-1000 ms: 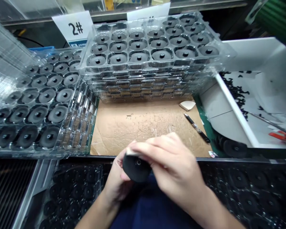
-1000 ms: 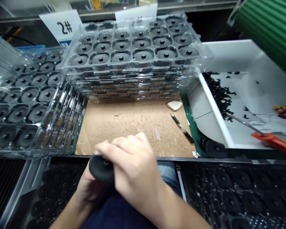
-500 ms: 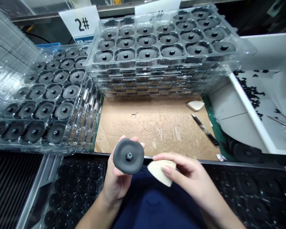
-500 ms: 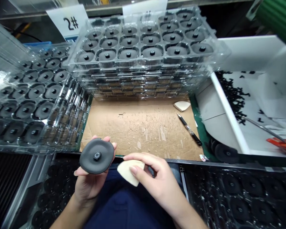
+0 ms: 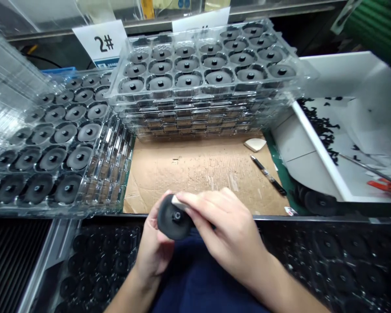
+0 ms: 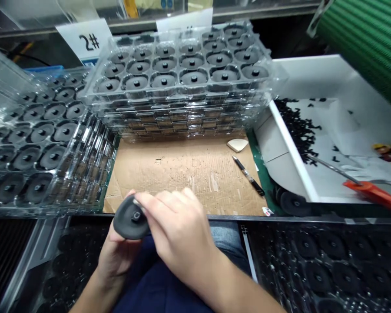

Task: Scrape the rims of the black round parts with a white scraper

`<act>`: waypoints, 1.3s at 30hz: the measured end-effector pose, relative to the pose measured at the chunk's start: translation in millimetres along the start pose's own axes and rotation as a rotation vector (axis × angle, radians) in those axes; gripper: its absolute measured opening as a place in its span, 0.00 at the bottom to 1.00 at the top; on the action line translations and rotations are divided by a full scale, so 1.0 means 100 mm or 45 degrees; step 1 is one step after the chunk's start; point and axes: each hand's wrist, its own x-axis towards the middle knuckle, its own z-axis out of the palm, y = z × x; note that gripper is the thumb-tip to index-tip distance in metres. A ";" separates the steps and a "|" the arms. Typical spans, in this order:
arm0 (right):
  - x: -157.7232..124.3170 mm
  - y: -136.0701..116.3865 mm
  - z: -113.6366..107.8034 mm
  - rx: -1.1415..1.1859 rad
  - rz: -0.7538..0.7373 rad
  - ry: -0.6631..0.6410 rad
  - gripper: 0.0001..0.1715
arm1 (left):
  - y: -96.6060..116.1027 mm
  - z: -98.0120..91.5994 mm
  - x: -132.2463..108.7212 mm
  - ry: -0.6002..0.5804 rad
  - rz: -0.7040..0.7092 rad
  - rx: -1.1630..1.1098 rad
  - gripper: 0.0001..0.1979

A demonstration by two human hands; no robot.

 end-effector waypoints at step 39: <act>0.07 -0.10 0.12 0.040 0.014 -0.075 0.12 | 0.00 0.11 0.05 -0.027 -0.261 -0.196 0.20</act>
